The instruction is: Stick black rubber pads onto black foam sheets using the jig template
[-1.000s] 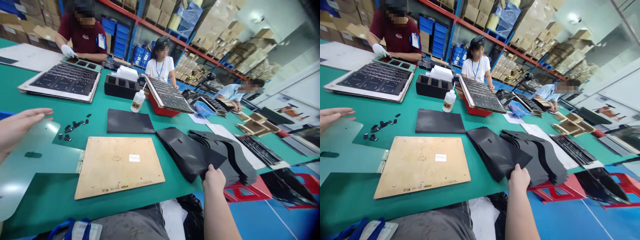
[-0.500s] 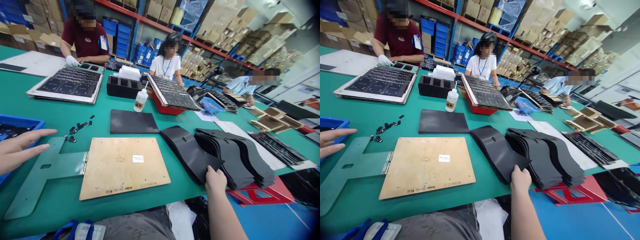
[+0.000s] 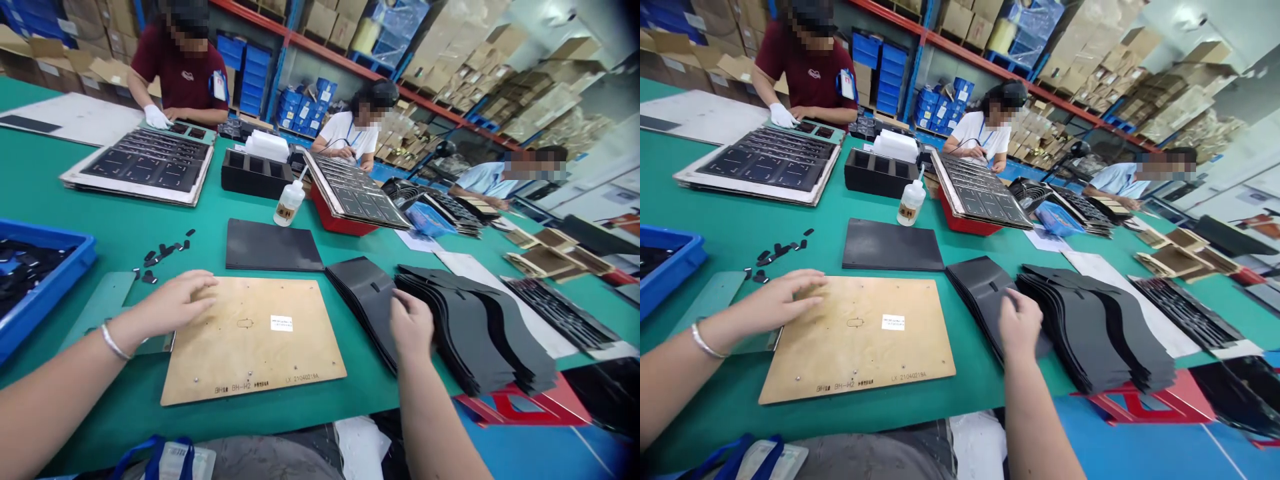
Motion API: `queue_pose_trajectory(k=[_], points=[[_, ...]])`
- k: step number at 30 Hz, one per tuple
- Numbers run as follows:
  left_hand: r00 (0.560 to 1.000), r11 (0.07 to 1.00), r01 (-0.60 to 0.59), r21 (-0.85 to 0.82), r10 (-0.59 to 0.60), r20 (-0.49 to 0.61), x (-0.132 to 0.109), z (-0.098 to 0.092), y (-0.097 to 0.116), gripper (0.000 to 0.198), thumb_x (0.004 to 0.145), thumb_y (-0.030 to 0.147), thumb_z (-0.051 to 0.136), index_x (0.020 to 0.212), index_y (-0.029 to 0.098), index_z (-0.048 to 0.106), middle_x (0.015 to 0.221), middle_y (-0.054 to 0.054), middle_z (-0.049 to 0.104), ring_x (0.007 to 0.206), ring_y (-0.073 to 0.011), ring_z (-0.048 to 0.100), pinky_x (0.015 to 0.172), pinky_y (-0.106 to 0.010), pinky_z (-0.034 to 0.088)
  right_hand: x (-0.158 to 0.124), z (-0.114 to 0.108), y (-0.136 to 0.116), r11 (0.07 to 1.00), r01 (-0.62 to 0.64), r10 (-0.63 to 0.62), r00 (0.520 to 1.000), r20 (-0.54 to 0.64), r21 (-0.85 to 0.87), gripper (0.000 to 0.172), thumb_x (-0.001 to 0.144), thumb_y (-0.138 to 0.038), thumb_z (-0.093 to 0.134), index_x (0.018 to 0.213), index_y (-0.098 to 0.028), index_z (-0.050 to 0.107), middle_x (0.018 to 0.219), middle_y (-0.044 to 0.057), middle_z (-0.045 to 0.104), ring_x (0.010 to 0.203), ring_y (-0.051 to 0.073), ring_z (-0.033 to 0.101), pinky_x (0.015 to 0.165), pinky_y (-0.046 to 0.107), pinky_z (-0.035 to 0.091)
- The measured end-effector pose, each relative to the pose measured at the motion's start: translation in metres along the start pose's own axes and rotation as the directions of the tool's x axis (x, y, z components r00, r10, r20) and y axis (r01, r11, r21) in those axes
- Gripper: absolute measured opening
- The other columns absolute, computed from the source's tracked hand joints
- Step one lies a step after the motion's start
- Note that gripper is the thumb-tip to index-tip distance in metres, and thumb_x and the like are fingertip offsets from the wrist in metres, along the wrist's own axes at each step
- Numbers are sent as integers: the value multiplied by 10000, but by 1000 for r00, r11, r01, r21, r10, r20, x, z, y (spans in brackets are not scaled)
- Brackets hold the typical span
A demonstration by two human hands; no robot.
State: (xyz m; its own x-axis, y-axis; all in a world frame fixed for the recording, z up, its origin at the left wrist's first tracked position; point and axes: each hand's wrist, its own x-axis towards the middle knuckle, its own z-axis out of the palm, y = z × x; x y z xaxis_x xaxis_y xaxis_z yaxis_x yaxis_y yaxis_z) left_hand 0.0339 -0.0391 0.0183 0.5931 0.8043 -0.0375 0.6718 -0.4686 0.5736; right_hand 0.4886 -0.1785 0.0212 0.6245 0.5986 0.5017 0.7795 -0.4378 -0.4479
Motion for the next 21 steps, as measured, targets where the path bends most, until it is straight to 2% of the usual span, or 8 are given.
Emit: queue_pose_trajectory(k=[1,3,6,8,10,12,18,21], points=[[1000,1000,-8,8,8,6,1,7,-2,518,811,509,445,1202,191,565,1346,-73,481,1238,-254,431,1057,-387,340,3,15,-24,986,162,-164,983,80,29,356,795,-331,425,1009,-158,651,1022,121,635,1014,256,558,931,426,409],[999,999,-36,20,36,27,2,16,-7,529,802,492,464,1218,180,562,1363,-86,465,1259,-266,408,1059,-395,338,7,48,-71,933,348,-361,909,208,96,319,819,-329,437,990,-180,660,1063,91,635,1046,214,549,967,374,393],[996,997,-77,28,76,54,3,18,-12,536,803,470,475,1242,170,546,1382,-92,445,1294,-264,362,1075,-402,314,9,96,-128,848,499,-528,766,368,177,285,796,-337,547,1033,-224,657,1184,55,595,1146,200,498,1019,366,351],[994,995,-94,25,93,54,4,15,-14,515,811,449,472,1242,175,544,1377,-88,453,1293,-256,365,1074,-398,315,10,122,-150,800,560,-589,665,459,216,323,746,-336,637,1058,-253,649,1247,40,558,1192,224,465,1037,419,325],[992,994,-110,26,109,61,4,13,-14,493,817,433,473,1232,178,550,1377,-88,453,1290,-252,369,1066,-398,324,13,141,-160,768,594,-617,584,528,240,322,711,-319,689,1028,-268,662,1222,32,577,1163,231,493,1017,435,349],[990,992,-123,33,121,75,5,12,-14,475,818,426,479,1216,180,561,1378,-91,450,1295,-254,360,1061,-406,328,18,152,-163,749,614,-627,533,568,250,273,713,-304,695,983,-262,680,1154,30,619,1101,218,542,975,399,401],[989,990,-131,59,125,82,4,11,-11,452,819,418,491,1200,186,567,1390,-88,434,1306,-256,338,1073,-418,294,26,152,-162,689,667,-669,436,602,283,205,796,-318,618,978,-254,687,1094,21,652,1102,200,550,955,342,415],[988,989,-133,67,128,85,3,11,-9,455,824,421,487,1203,180,560,1388,-86,438,1307,-258,337,1077,-416,284,24,150,-162,673,680,-682,416,602,292,178,842,-292,555,948,-246,691,1074,20,661,1103,192,550,968,342,392]])
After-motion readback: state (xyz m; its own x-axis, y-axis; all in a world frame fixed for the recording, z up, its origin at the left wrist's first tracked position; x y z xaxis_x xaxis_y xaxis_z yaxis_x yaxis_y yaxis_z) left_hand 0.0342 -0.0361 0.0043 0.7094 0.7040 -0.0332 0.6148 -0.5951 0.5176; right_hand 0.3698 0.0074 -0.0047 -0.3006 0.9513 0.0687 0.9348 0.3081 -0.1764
